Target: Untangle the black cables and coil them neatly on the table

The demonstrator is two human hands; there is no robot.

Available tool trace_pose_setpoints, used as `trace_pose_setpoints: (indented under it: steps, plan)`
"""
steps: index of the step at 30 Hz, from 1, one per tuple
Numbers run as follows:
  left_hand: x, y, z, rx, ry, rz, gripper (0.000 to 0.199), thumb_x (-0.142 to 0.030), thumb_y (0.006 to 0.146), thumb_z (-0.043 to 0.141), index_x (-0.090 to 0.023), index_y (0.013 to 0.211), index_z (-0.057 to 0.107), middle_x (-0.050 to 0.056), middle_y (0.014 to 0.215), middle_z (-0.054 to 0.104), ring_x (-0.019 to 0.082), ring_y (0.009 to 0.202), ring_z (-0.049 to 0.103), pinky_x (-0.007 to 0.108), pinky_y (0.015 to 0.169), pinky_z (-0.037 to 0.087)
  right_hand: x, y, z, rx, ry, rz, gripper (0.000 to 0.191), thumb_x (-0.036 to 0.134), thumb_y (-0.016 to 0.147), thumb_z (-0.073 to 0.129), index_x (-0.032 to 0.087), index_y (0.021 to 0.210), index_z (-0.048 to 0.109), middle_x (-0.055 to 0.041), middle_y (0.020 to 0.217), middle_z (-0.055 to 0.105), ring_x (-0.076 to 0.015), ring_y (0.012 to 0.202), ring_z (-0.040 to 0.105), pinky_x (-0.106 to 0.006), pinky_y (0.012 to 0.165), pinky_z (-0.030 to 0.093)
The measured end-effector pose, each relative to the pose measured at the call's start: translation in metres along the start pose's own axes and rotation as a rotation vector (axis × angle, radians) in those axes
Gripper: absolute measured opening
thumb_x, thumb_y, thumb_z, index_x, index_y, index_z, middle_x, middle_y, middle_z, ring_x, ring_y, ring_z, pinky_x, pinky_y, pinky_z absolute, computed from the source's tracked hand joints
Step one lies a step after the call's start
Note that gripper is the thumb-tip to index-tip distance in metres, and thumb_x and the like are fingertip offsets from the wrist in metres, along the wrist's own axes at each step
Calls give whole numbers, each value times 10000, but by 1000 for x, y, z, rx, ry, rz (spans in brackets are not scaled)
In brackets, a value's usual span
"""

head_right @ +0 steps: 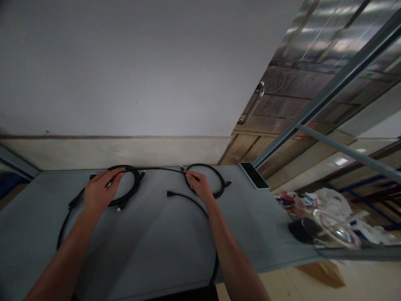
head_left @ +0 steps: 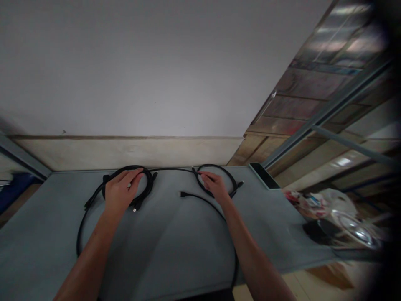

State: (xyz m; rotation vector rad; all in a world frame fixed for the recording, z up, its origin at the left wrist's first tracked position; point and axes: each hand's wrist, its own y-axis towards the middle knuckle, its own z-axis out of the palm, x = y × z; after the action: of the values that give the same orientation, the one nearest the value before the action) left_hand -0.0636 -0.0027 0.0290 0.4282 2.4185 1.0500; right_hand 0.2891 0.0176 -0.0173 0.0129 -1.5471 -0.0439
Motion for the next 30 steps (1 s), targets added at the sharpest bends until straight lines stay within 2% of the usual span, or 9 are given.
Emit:
trace_pose_setpoints:
  steps: [2,4,8,12,15,20,24,27,30]
  plan:
    - [-1,0,3,123,-58,27,315,-320,969,504,-236,1204,697,61,975,743,195,838,691,291,780,513,-1,3,2,-100,157,-28,309,439,733,768,195,910,698,85,526,341,-52,425,238,-209,399,193]
    - [-1,-1,6,260,-87,44,363,-294,981,461,-254,1287,651,61,1036,736,198,876,689,300,804,520,0,4,2,-136,276,-28,286,416,720,779,209,894,687,99,506,297,-49,412,196,-203,385,177]
    - [0,-6,14,445,-18,41,393,-284,981,438,-269,1325,627,60,1030,734,206,833,684,307,750,526,3,4,-3,-163,272,-24,263,401,714,791,199,842,684,105,470,282,-47,396,198,-193,370,182]
    - [2,-8,17,524,-1,37,396,-390,990,432,-253,1282,662,71,955,724,205,782,666,303,721,517,6,1,-8,-77,202,78,371,525,754,747,164,724,666,108,421,242,-35,365,175,-183,348,147]
    - [-2,-7,18,579,-17,69,400,-398,997,416,-257,1272,669,69,898,710,202,777,656,305,741,509,5,-1,-9,-1,207,171,467,620,779,685,165,685,648,113,401,203,-33,345,156,-180,336,127]
    - [-16,-7,16,683,-56,44,379,-368,996,422,-284,1265,674,62,976,732,218,841,673,331,791,506,5,-2,-16,75,242,261,454,605,804,658,191,631,585,108,387,204,-36,329,158,-179,324,151]
    - [-27,-8,16,761,-154,5,372,-363,988,428,-279,1223,703,66,1066,750,243,920,689,351,837,503,6,-1,-22,23,283,245,405,551,796,674,195,632,573,110,391,213,-33,327,155,-178,320,155]
    - [-35,-11,19,851,-201,-36,369,-346,976,439,-270,1216,710,81,1073,752,262,910,696,369,846,502,2,2,-16,-62,247,216,346,492,769,712,183,663,598,106,399,259,-34,329,178,-182,316,151]
    - [-44,-18,26,888,-270,-61,450,-248,966,419,-272,1390,570,93,1078,739,245,924,688,357,861,499,-6,6,-4,-129,198,156,317,468,763,719,179,691,610,109,400,272,-38,328,194,-185,317,162]
